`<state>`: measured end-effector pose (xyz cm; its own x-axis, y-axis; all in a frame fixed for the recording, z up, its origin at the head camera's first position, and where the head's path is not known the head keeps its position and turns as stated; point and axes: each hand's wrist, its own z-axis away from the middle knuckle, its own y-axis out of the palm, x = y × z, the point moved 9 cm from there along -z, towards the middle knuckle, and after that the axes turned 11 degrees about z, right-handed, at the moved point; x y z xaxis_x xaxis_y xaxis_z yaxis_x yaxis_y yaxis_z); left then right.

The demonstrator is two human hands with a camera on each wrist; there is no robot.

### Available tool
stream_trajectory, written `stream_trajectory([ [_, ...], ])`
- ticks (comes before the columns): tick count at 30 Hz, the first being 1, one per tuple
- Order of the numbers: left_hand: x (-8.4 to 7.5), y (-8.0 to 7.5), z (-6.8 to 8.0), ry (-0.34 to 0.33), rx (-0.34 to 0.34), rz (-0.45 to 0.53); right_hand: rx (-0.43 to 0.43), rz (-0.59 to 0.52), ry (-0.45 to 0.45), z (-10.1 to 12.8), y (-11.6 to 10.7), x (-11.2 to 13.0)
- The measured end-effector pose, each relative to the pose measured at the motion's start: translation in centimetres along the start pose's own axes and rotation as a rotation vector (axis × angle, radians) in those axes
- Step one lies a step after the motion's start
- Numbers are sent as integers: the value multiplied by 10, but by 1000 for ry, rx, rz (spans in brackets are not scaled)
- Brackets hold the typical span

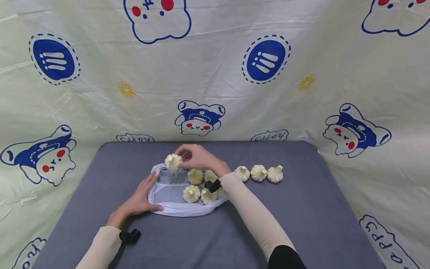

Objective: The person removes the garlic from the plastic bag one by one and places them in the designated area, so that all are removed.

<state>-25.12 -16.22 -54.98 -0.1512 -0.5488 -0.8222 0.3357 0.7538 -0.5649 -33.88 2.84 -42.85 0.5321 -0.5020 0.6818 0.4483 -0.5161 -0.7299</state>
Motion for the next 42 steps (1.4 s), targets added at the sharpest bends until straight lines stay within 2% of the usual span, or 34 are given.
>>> stream_trajectory([
  [8,-4,-3,1,26,-23,-21,-124,-96,26,32,-22,4],
  [18,-5,-3,2,15,-17,-6,-256,-165,94,88,-37,-4],
  [30,-6,-2,1,24,-20,9,-372,-250,155,153,-46,-18],
  [42,-7,-2,3,34,2,14,-489,-257,199,205,-47,-43],
])
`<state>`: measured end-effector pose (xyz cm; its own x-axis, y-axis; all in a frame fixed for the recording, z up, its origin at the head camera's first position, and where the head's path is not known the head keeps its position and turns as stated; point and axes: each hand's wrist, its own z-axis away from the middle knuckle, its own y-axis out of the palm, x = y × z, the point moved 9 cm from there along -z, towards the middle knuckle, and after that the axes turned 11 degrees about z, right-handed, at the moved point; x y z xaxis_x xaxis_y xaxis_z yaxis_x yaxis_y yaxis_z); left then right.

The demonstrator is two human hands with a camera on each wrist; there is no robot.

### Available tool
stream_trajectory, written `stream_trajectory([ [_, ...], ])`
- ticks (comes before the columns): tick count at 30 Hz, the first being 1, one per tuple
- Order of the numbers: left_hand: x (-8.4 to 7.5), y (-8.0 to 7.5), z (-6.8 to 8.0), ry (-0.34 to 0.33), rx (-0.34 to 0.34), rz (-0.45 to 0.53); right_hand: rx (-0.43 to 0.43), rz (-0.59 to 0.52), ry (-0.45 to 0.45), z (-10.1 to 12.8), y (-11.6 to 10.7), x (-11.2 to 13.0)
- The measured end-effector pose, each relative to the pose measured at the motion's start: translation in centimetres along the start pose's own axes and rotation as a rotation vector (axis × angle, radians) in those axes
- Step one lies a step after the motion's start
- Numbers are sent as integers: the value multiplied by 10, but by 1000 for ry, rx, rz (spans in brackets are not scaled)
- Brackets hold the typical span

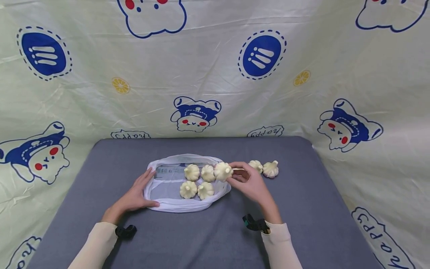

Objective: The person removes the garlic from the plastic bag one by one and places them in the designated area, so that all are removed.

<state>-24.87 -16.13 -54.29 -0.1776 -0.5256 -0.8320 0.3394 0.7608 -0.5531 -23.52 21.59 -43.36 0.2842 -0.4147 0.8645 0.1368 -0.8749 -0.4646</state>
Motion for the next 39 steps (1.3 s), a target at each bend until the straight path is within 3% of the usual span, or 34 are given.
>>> stream_trajectory([
  [10,4,-2,-3,-6,21,-25,-99,13,-23,23,-22,-25],
  [24,7,-2,-4,-23,20,-36,-107,73,60,40,-25,-63],
  [39,9,0,-4,-40,23,-43,-114,51,123,43,-20,-88],
])
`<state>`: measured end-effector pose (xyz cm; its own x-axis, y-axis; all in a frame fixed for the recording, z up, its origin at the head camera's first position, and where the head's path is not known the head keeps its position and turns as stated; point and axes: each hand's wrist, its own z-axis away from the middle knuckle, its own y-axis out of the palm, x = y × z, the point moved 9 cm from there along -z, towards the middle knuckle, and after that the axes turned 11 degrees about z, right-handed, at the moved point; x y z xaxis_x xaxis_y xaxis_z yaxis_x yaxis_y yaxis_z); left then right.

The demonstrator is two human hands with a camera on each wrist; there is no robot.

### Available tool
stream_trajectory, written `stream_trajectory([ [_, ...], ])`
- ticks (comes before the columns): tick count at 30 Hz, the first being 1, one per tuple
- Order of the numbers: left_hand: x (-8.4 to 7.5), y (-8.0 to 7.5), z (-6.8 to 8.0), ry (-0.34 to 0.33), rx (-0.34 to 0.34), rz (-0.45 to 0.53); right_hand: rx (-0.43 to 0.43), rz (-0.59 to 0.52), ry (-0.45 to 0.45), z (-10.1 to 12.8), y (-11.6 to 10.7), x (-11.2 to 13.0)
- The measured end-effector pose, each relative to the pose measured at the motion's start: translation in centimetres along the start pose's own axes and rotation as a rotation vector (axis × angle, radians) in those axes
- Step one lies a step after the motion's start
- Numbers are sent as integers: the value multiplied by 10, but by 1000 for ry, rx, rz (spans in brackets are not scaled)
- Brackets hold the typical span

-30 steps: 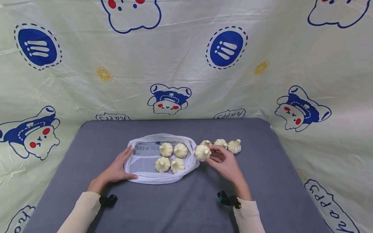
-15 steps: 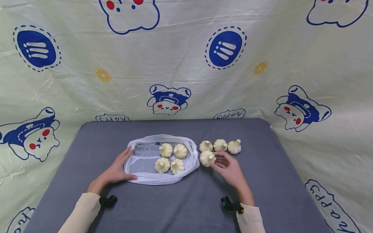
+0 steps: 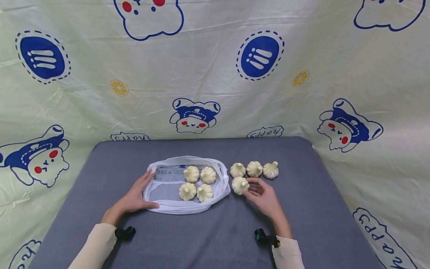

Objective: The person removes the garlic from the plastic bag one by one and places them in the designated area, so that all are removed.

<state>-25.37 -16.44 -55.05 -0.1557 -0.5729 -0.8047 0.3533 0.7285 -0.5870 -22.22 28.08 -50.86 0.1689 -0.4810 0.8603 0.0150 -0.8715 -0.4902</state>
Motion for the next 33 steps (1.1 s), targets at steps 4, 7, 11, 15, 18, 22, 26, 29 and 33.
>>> stream_trajectory([
  [4,0,0,0,1,-2,-6,-10,12,25,2,-2,-2],
  [7,-1,0,0,3,-5,-2,-23,20,36,5,-7,-4],
  [11,-1,0,0,6,-7,2,-45,26,30,10,-14,-7],
  [15,-1,0,0,7,-7,3,-66,24,36,16,-23,-12],
  [18,-1,0,0,11,-8,2,-75,23,56,22,-29,-15],
  [22,-2,0,1,11,-7,6,-95,49,88,28,-41,-20],
  [26,-2,-1,1,4,-6,8,-135,115,134,33,-56,-27],
  [29,-2,-1,1,0,-6,11,-167,169,165,36,-69,-31],
  [33,-2,-1,1,0,-7,11,-219,217,182,39,-88,-35],
])
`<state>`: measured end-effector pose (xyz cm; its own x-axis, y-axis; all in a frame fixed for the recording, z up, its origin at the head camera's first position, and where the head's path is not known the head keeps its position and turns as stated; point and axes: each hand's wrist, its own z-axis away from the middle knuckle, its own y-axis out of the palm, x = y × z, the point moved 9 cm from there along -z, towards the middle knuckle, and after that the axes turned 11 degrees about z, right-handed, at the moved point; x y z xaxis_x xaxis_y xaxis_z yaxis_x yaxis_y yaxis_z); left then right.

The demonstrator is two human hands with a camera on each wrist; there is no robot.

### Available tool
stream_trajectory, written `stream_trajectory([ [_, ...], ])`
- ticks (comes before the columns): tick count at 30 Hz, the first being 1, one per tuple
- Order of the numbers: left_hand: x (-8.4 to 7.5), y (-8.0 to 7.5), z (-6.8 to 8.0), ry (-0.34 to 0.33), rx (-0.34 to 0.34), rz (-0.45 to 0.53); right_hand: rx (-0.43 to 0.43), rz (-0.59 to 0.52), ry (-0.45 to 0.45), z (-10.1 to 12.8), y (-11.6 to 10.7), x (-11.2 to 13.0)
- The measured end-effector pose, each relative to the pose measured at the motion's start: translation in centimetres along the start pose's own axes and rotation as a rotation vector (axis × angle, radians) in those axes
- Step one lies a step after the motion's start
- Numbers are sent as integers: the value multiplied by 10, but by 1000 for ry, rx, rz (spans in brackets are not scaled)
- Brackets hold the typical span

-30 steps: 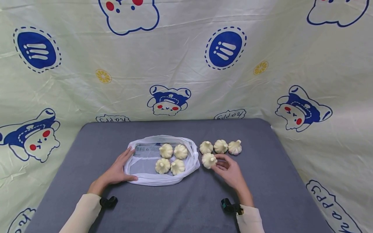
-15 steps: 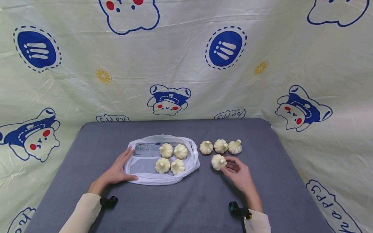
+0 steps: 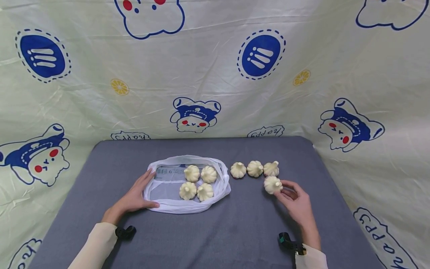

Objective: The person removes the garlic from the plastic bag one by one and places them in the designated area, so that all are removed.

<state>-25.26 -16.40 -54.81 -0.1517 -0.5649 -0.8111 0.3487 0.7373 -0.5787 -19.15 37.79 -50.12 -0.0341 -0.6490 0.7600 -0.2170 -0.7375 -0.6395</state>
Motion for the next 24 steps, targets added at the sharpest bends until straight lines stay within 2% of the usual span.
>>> stream_trajectory([
  [5,0,0,0,5,-3,-7,-72,4,21,-6,-20,-8],
  [12,-1,0,0,7,-6,-15,-144,-55,60,-20,-42,-21],
  [18,0,0,0,-4,-6,-13,-155,-48,105,-33,-50,-30],
  [24,0,1,0,-5,-5,-17,-175,-52,131,-45,-49,-41],
])
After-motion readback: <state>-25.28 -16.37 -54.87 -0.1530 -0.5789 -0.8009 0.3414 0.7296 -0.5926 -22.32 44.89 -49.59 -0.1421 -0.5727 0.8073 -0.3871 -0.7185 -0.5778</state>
